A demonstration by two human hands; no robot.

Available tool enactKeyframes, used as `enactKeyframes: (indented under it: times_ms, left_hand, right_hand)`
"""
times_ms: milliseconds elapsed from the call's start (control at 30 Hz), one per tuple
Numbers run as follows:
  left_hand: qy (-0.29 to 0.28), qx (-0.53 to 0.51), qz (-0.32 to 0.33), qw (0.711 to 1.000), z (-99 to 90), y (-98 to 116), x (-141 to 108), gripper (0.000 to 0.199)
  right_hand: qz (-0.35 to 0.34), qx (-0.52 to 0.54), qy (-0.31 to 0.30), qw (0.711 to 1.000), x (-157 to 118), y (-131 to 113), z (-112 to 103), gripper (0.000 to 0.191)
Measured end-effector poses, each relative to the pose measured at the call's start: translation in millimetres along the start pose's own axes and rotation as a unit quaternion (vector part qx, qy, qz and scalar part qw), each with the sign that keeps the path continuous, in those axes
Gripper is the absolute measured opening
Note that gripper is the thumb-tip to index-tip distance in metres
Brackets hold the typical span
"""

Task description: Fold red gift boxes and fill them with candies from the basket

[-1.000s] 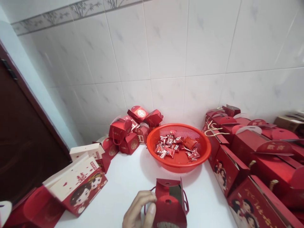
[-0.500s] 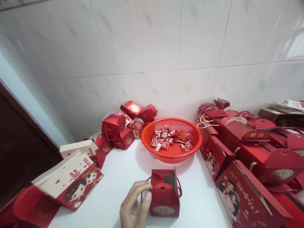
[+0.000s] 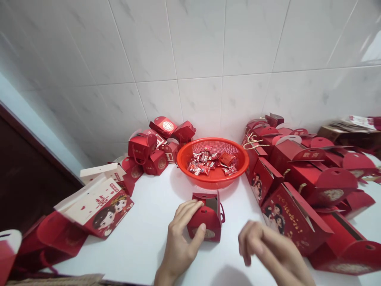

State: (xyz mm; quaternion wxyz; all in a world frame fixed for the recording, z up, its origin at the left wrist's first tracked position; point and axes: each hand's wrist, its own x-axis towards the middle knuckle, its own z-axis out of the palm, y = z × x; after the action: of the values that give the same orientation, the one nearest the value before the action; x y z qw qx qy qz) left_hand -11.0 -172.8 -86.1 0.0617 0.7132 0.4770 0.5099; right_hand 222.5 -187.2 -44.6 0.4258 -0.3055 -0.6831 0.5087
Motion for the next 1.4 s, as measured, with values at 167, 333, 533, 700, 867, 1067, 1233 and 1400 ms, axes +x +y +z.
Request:
enactKeyframes:
  times_ms: [167, 333, 533, 700, 867, 1067, 1233, 1400]
  left_hand:
    - [-0.006, 0.011, 0.025, 1.0, 4.4, 4.4, 3.5, 0.034]
    - [-0.011, 0.004, 0.036, 0.999, 9.1, 5.3, 6.4, 0.033]
    - [-0.012, 0.002, 0.037, 0.999, 10.6, 4.3, 7.1, 0.032]
    - [-0.012, 0.001, 0.04, 0.999, 9.9, 4.7, 8.1, 0.03]
    - [-0.019, -0.003, 0.041, 0.999, 9.8, 6.2, 10.3, 0.029]
    - [-0.027, -0.006, 0.038, 0.999, 9.3, 8.0, 12.0, 0.025]
    - [-0.026, -0.01, 0.033, 0.999, 9.3, 8.1, 11.9, 0.025]
    - [-0.032, -0.013, 0.037, 0.999, 9.9, 7.3, 11.8, 0.028]
  right_hand:
    - [0.025, 0.389, 0.028, 0.92, 50.4, 3.6, 7.5, 0.03]
    - [0.054, 0.54, -0.033, 0.839, 63.3, 4.7, 8.3, 0.03]
    - [0.052, 0.603, -0.08, 0.792, 66.5, 6.7, 8.9, 0.031]
    - [0.038, 0.618, -0.088, 0.78, 68.7, 7.4, 10.5, 0.031]
    - [0.038, 0.599, -0.081, 0.796, 71.8, 5.9, 9.4, 0.026]
    - [0.051, 0.548, -0.055, 0.833, 73.8, 4.9, 6.8, 0.023]
    - [0.055, 0.487, -0.025, 0.871, 71.1, 4.8, 3.4, 0.025]
    - [0.029, 0.42, 0.0, 0.907, 71.3, 5.8, -1.2, 0.025]
